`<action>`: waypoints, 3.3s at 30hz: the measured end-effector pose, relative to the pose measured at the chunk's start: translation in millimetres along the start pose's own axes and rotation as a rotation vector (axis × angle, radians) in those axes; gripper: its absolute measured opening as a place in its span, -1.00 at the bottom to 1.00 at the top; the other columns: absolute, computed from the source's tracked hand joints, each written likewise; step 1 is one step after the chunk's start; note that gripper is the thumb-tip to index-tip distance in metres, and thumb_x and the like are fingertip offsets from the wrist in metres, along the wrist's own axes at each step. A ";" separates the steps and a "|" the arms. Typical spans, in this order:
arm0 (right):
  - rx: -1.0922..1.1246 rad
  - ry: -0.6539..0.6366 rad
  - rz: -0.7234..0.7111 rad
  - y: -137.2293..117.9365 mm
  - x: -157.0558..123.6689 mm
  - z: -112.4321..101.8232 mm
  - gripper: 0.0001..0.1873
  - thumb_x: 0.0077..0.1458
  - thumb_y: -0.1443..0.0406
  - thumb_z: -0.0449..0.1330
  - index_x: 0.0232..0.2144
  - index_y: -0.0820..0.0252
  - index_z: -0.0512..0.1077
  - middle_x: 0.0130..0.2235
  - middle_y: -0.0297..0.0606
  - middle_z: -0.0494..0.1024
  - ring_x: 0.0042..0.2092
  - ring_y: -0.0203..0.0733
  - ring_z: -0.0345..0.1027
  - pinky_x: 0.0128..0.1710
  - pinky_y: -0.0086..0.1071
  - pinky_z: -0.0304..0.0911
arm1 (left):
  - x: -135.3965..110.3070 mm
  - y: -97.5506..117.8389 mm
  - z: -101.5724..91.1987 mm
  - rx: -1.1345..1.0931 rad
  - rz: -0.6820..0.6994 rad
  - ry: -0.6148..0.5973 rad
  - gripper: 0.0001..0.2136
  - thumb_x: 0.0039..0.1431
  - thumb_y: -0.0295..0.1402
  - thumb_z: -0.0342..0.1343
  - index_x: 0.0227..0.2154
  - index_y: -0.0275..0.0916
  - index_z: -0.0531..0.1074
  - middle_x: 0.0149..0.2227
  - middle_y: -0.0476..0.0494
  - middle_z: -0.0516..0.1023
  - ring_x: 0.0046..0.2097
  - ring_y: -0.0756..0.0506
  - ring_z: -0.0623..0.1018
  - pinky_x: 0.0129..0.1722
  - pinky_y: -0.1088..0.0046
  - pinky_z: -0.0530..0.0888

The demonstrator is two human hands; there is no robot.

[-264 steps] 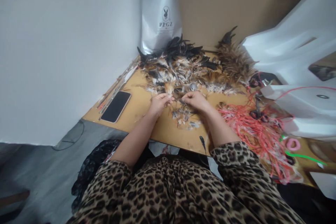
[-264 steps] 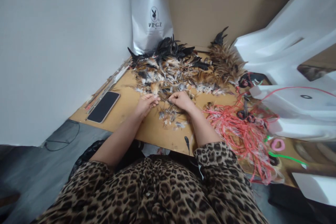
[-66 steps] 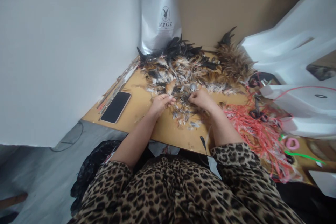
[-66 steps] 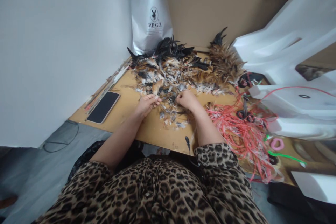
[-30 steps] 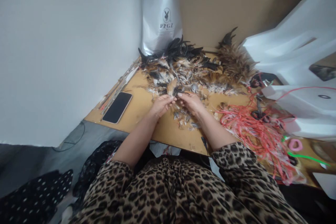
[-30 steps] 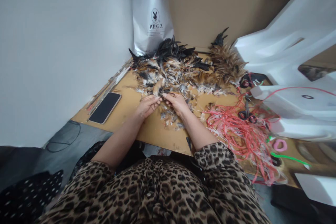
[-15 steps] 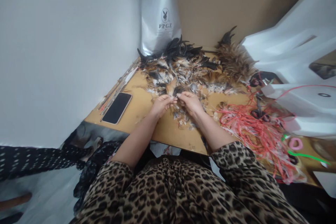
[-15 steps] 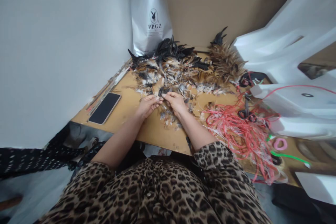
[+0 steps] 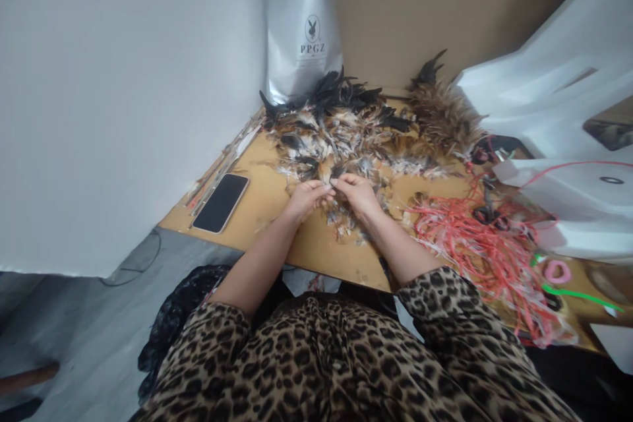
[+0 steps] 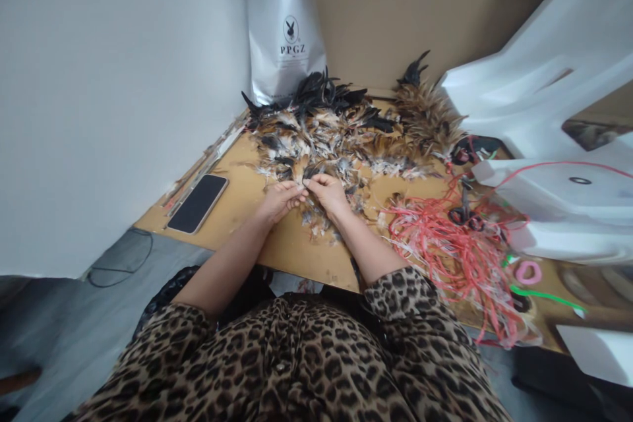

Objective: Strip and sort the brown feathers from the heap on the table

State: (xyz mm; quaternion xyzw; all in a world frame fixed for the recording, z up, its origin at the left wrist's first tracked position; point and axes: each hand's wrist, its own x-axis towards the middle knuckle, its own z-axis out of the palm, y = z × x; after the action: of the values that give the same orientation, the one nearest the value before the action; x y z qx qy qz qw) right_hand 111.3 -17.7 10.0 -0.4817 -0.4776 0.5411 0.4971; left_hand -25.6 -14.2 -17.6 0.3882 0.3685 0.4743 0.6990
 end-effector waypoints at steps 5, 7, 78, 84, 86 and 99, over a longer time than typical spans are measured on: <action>-0.049 0.051 0.005 -1.5 0.5 -1.3 -0.67 -0.34 0.08 0.30 -0.61 0.22 0.38 -0.68 -0.45 0.28 -0.60 -0.42 0.03 -0.59 -0.47 -0.07 | -0.7 0.8 2.2 0.103 0.066 0.044 -0.77 -0.19 -0.29 0.26 -0.51 -0.36 0.43 -0.50 -0.11 0.52 -0.54 0.09 0.43 -0.55 0.58 0.29; -0.049 0.067 -0.003 -0.6 1.4 -1.9 -0.69 -0.33 0.10 0.29 -0.60 0.22 0.40 -0.66 -0.44 0.31 -0.58 -0.41 0.06 -0.57 -0.47 -0.04 | -0.6 0.2 3.0 0.146 0.089 0.049 -0.76 -0.20 -0.27 0.27 -0.53 -0.36 0.43 -0.51 -0.12 0.52 -0.55 0.07 0.43 -0.56 0.56 0.30; -0.580 0.159 -0.175 4.8 25.1 -43.8 -0.67 -0.15 0.33 0.11 -0.25 0.29 0.42 -0.44 -0.27 0.49 -0.55 -0.36 0.22 -0.49 -0.45 0.16 | 8.0 -0.4 -10.2 -0.087 0.124 0.217 -0.77 -0.20 -0.31 0.27 -0.51 -0.35 0.42 -0.49 -0.06 0.50 -0.53 0.14 0.41 -0.56 0.67 0.25; -0.812 0.001 -0.392 -4.0 10.8 -29.8 -0.80 -0.08 0.27 0.08 -0.50 0.24 0.47 -0.47 -0.29 0.50 -0.44 -0.30 0.30 -0.38 -0.45 0.16 | 8.8 -0.7 -10.4 -0.086 0.135 0.224 -0.78 -0.19 -0.32 0.26 -0.50 -0.35 0.42 -0.49 -0.05 0.50 -0.54 0.15 0.40 -0.57 0.66 0.23; -0.924 -0.089 -0.358 -6.9 5.4 -21.5 -0.79 -0.06 0.25 0.08 -0.50 0.21 0.48 -0.46 -0.29 0.51 -0.43 -0.30 0.32 -0.39 -0.46 0.14 | 8.9 -0.8 -9.9 -0.092 0.136 0.227 -0.79 -0.19 -0.32 0.26 -0.51 -0.35 0.41 -0.50 -0.05 0.50 -0.54 0.15 0.40 -0.56 0.66 0.23; -1.416 -0.122 -0.131 -6.8 4.6 -5.4 -0.76 -0.07 0.25 0.05 -0.43 0.15 0.50 -0.36 -0.13 0.55 -0.31 -0.12 0.40 -0.37 -0.39 0.15 | 7.7 -1.0 -8.6 -0.077 0.115 0.206 -0.79 -0.18 -0.33 0.26 -0.51 -0.35 0.41 -0.49 -0.06 0.50 -0.54 0.15 0.39 -0.56 0.65 0.23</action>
State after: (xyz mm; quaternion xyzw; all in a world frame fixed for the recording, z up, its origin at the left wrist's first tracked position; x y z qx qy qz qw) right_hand 117.0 -12.6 16.1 -0.6278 -0.7693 0.0961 0.0687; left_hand -30.7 -5.5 -23.3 0.3307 0.3970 0.5650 0.6433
